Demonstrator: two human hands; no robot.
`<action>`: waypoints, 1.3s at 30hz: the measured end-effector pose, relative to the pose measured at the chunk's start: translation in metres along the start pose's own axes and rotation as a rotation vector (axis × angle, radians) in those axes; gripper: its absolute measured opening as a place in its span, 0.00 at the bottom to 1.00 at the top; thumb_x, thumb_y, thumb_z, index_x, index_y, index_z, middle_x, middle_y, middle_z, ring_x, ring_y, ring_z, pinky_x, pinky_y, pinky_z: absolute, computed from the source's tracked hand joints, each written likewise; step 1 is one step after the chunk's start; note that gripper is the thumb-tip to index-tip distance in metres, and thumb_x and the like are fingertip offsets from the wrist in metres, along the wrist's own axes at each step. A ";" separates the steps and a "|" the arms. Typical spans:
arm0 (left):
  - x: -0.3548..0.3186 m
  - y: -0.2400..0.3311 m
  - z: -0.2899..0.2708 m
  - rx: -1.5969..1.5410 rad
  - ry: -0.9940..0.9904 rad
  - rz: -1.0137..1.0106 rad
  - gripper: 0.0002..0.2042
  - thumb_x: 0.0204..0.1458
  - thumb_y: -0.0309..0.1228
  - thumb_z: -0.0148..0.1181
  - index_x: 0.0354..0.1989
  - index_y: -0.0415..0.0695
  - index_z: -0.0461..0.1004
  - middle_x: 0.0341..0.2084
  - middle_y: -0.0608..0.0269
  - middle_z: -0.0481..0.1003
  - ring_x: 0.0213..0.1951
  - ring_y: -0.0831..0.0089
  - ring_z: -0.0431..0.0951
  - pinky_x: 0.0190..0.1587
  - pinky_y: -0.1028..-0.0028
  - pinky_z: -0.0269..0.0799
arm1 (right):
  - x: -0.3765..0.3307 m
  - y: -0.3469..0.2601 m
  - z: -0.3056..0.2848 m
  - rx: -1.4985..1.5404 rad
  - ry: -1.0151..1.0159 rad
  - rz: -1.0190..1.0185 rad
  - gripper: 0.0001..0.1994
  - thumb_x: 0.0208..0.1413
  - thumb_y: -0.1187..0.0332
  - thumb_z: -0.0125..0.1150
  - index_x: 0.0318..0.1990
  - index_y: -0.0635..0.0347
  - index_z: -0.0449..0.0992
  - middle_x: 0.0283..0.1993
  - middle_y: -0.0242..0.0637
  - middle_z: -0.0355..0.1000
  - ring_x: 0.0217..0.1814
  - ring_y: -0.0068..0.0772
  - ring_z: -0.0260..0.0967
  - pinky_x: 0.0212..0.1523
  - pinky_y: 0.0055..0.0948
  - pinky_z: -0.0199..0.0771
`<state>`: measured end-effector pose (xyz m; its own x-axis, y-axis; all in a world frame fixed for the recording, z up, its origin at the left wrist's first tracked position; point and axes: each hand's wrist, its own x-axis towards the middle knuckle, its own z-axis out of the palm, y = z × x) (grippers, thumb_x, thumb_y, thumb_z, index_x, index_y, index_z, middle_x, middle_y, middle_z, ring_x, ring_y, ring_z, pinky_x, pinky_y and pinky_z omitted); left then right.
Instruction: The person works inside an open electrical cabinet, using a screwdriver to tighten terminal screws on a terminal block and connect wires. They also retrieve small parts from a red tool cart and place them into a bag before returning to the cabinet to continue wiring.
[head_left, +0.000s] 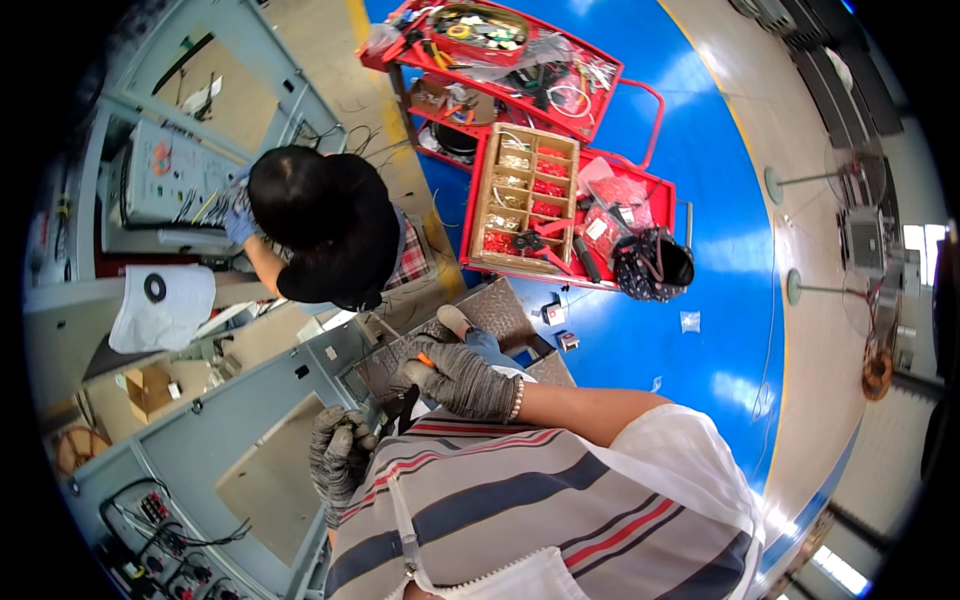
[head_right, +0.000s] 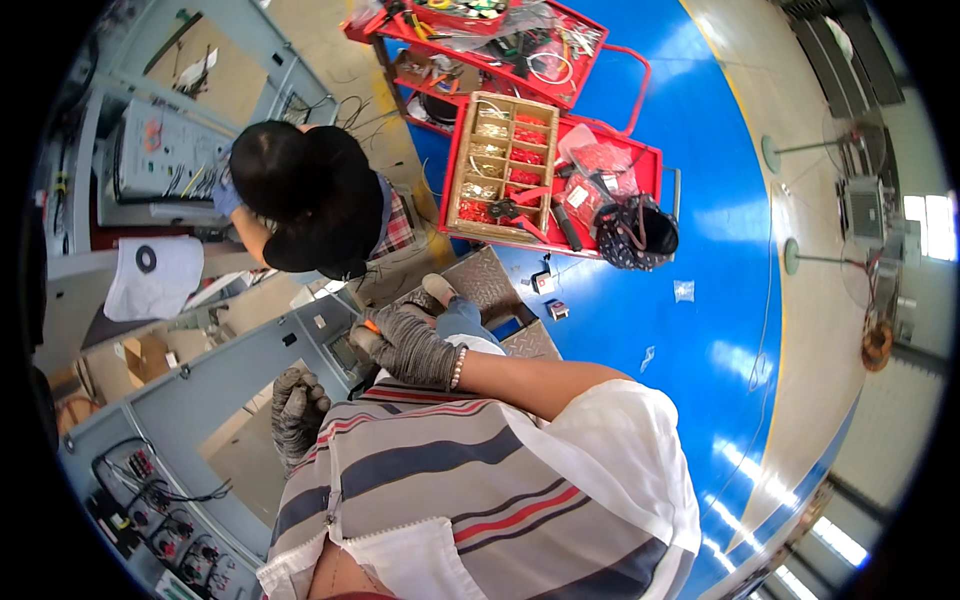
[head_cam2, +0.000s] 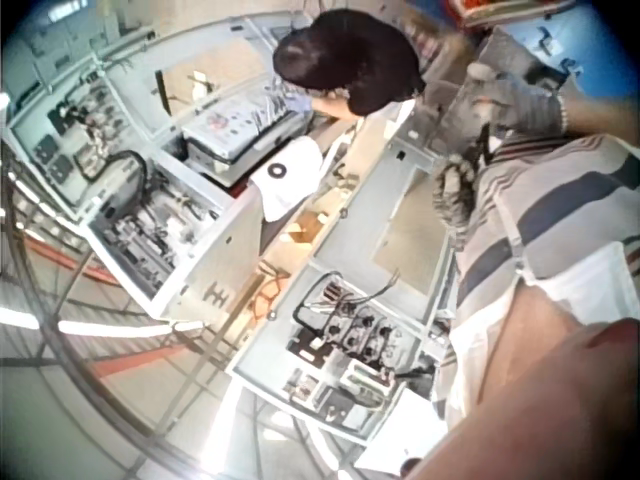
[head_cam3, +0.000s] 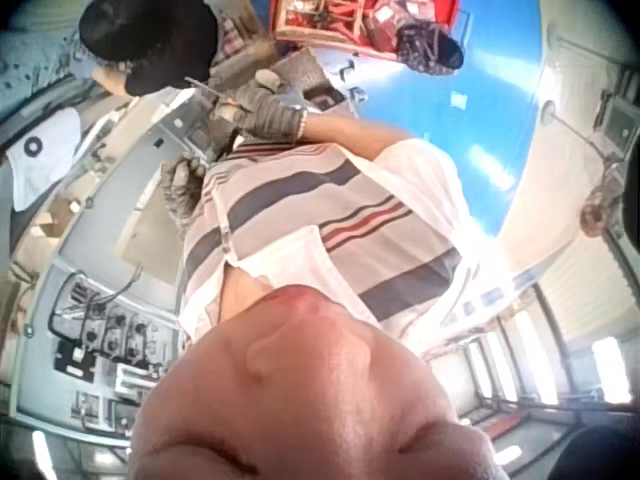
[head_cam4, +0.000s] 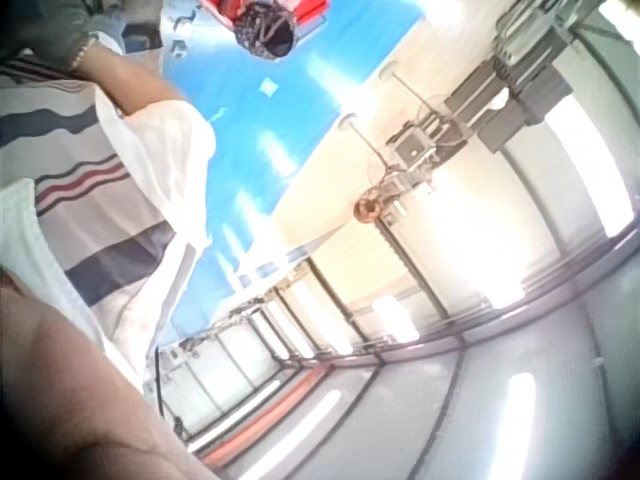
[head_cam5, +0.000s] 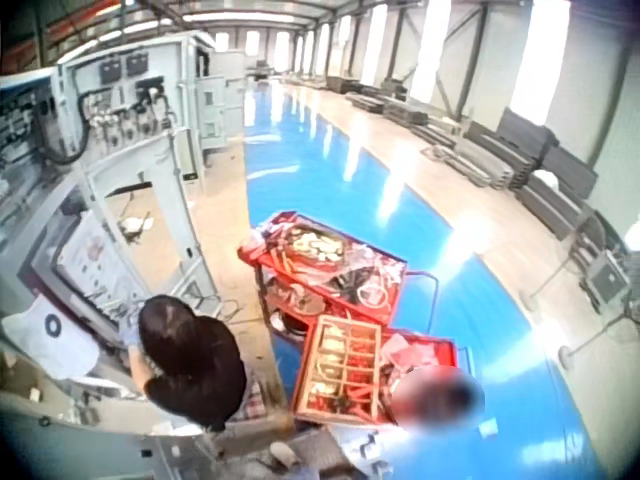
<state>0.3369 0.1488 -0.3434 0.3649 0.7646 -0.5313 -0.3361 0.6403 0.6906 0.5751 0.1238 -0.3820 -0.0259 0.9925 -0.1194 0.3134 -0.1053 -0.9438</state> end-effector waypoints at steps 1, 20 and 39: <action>0.003 0.001 0.006 0.004 0.005 -0.039 0.15 0.50 0.29 0.60 0.47 0.47 0.69 0.40 0.62 0.71 0.37 0.74 0.72 0.37 0.75 0.73 | -0.005 0.006 -0.004 -0.050 0.068 0.011 0.13 0.57 0.62 0.50 0.38 0.65 0.71 0.34 0.51 0.69 0.37 0.45 0.70 0.40 0.36 0.68; 0.043 -0.029 0.053 0.256 -0.189 -0.254 0.11 0.54 0.35 0.56 0.42 0.44 0.68 0.34 0.60 0.73 0.31 0.75 0.71 0.32 0.76 0.70 | -0.160 0.251 0.003 -0.023 0.733 0.996 0.15 0.58 0.56 0.52 0.34 0.60 0.75 0.22 0.36 0.70 0.24 0.28 0.61 0.29 0.33 0.66; 0.013 -0.057 0.116 0.239 0.029 0.088 0.12 0.54 0.34 0.55 0.44 0.41 0.72 0.30 0.67 0.72 0.31 0.82 0.69 0.34 0.83 0.66 | -0.003 -0.023 -0.113 -0.216 -0.266 -0.362 0.15 0.47 0.60 0.63 0.42 0.56 0.75 0.38 0.40 0.70 0.39 0.43 0.68 0.39 0.33 0.69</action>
<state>0.4618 0.1135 -0.3324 0.3170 0.8204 -0.4759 -0.1493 0.5387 0.8291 0.6749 0.1302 -0.3255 -0.4015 0.9101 0.1028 0.4281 0.2857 -0.8574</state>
